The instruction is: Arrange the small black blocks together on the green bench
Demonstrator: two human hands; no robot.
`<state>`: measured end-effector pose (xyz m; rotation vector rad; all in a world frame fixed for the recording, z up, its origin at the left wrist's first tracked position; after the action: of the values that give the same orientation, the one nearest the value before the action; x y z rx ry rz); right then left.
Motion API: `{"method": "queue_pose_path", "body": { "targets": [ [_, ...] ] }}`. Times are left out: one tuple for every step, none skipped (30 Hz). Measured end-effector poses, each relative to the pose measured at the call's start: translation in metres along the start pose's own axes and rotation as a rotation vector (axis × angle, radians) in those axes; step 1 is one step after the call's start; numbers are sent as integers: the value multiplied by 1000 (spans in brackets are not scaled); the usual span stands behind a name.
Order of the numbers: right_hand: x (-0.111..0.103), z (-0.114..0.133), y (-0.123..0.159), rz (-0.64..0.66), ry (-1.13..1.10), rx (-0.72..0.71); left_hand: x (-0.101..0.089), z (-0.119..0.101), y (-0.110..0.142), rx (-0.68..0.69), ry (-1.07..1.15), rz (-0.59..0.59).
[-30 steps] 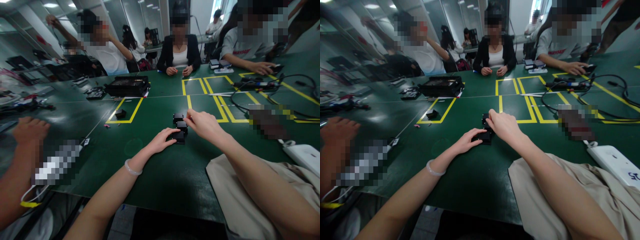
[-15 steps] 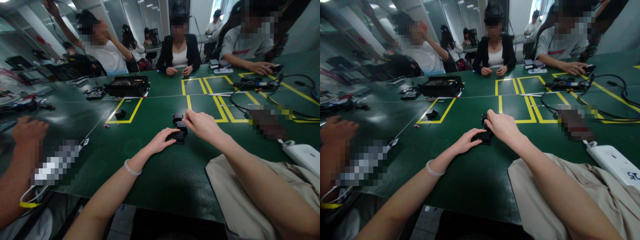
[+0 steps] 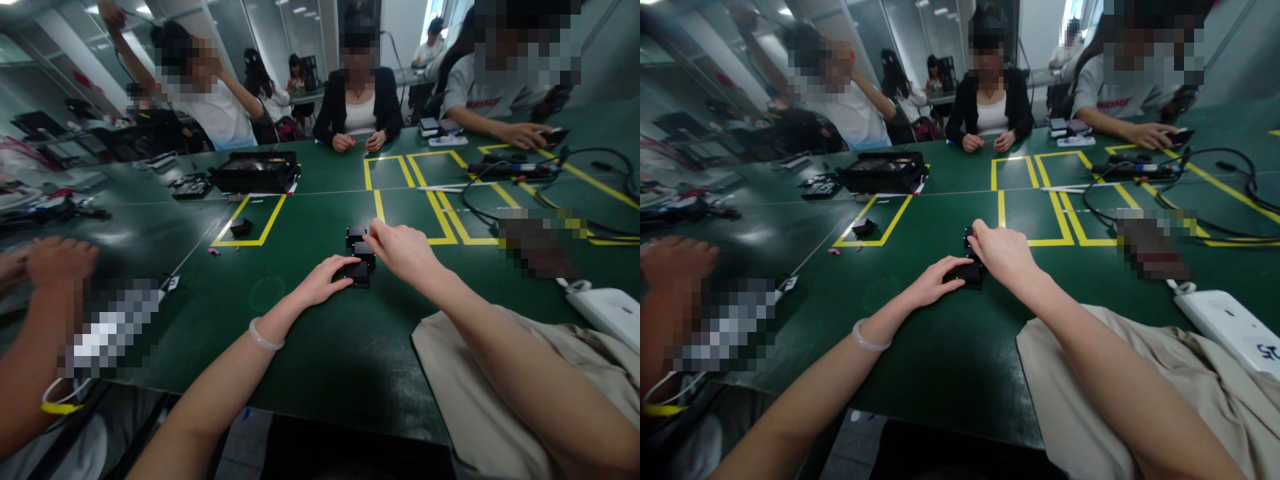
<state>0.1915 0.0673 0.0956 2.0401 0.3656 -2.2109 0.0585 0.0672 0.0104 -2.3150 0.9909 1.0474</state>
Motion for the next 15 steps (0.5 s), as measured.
{"method": "queue_pose_path", "body": {
  "targets": [
    [0, 1, 1, 5, -12, -16, 0, 0, 0, 2, -3, -2],
    [0, 1, 1, 14, -31, -35, 0, 0, 0, 3, -7, -3],
    [0, 2, 2, 22, -53, -53, 0, 1, 0, 2, -12, -5],
    [0, 2, 2, 27, -73, -64, 0, 1, 0, 1, -16, -6],
    [0, 2, 2, 29, -85, -65, 0, 1, 0, 0, -17, -4],
    [0, 1, 2, 26, -88, -58, 1, 1, 0, -2, -17, -2],
    [0, 0, 1, 21, -81, -47, 1, 2, 0, -5, -16, 0],
    [0, 0, 1, 16, -68, -33, 1, 2, 0, -7, -14, 2],
    [0, -1, 0, 12, -53, -20, 1, 2, 0, -10, -13, 4],
    [0, -2, 0, 11, -40, -10, 1, 2, 0, -11, -12, 4],
    [0, -2, -1, 13, -34, -7, 1, 2, 0, -12, -11, 3],
    [0, -3, -1, 15, -36, -7, 1, 2, 0, -12, -10, 2],
    [1, -2, -1, 25, -52, -20, 1, 2, 0, -10, -8, 1],
    [1, -2, -1, 34, -76, -36, 1, 2, 0, -9, -7, 0],
    [1, -2, 0, 42, -104, -49, 1, 3, 0, -8, -7, -1]
  ]
}}
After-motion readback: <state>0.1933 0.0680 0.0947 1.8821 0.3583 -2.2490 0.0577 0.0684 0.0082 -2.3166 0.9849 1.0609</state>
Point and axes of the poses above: each hand's wrist, its own y-axis away from the middle knuckle, its own x-axis out of the palm, z = x × y, the point moved 8 cm from there along -y, towards the middle knuckle, and after that the axes turned 7 degrees about z, right-handed, at the moved point
